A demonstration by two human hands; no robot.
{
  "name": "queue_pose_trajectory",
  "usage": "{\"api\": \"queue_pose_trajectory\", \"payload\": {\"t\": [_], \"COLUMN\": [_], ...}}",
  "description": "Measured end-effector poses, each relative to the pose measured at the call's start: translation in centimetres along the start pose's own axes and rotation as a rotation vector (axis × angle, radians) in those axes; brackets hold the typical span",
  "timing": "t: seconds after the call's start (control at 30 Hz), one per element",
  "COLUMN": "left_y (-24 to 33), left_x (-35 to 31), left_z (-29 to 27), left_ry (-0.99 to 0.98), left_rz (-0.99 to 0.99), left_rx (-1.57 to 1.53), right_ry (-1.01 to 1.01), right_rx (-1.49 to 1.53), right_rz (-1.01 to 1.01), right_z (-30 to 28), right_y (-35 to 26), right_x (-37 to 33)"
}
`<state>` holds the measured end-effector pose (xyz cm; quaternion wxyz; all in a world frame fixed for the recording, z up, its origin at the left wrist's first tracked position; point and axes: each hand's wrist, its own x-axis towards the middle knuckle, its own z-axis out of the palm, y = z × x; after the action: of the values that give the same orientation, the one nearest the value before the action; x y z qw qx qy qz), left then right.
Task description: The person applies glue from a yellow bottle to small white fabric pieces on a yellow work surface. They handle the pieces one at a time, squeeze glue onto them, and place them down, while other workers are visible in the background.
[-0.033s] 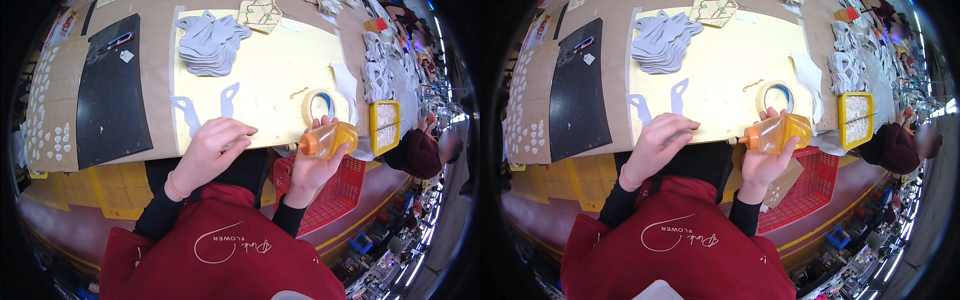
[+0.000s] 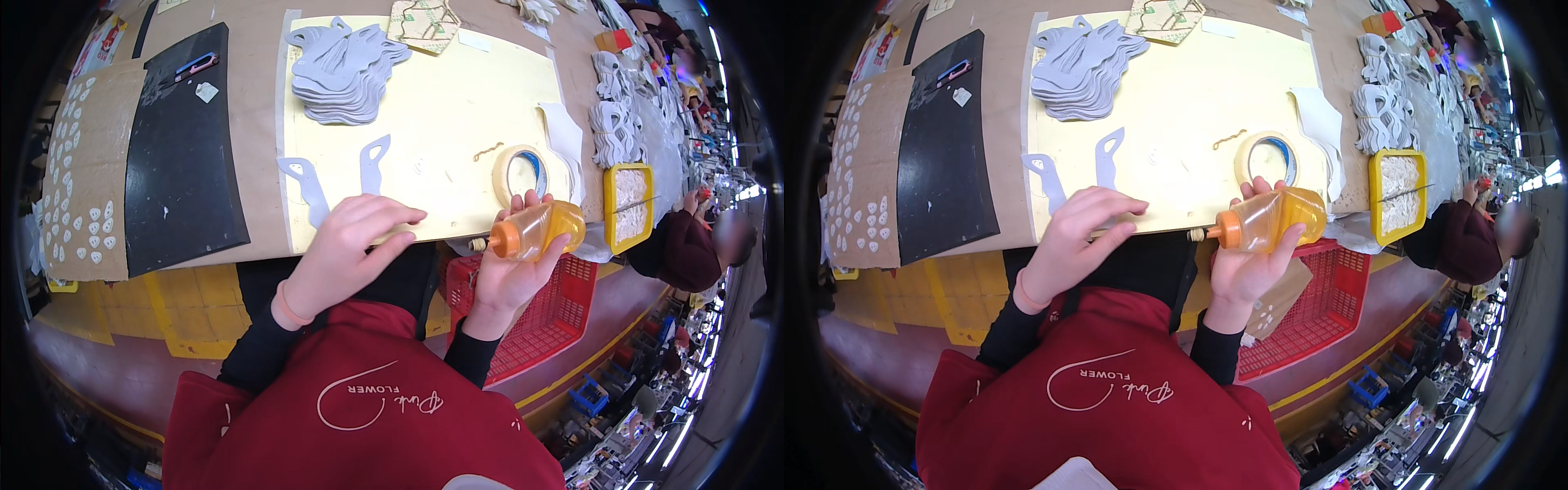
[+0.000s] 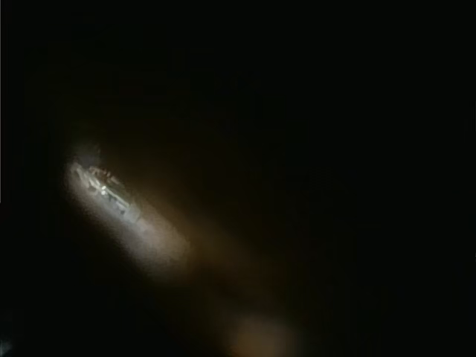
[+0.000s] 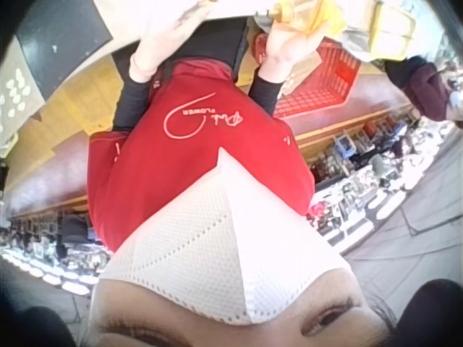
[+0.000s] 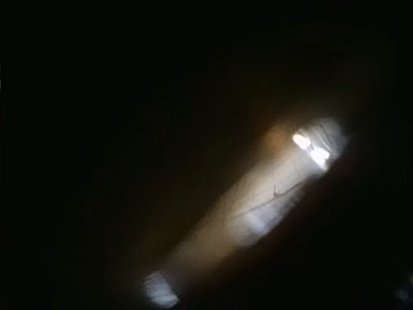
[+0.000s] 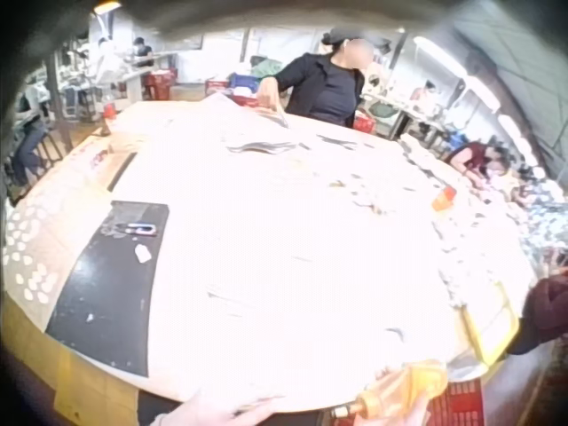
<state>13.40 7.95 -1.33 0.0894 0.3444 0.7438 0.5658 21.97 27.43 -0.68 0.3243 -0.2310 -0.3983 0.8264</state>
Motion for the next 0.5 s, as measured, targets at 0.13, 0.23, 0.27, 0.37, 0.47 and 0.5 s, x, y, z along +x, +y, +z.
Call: {"api": "queue_pose_trajectory", "payload": {"t": [0.13,0.23,0.27,0.37,0.47,0.5], "left_y": [1.4,1.5,1.1,1.8,2.3,2.4], "left_x": [0.4,0.6,0.5,0.5,1.7,1.7], "left_z": [1.3,2.2,2.4,2.2,2.3,2.2], "left_ry": [-0.048,-0.033,-0.061,-0.095,-0.087,-0.083], "left_rz": [0.027,0.119,0.110,0.135,0.136,0.148], "left_rx": [-0.039,0.018,0.067,0.096,0.053,0.056], "right_ry": [0.021,0.002,-0.043,-0.120,-0.236,-0.275], "right_rx": [-0.158,-0.284,-0.283,-0.220,-0.098,-0.095], "right_rz": [-0.062,-0.172,-0.197,-0.286,-0.311,-0.317], "right_z": [0.6,0.7,0.2,1.2,1.5,1.8], "right_y": [0.6,1.5,1.8,1.1,1.2,1.3], "right_x": [-0.7,-1.0,-1.0,-1.8,-1.2,-1.5]}}
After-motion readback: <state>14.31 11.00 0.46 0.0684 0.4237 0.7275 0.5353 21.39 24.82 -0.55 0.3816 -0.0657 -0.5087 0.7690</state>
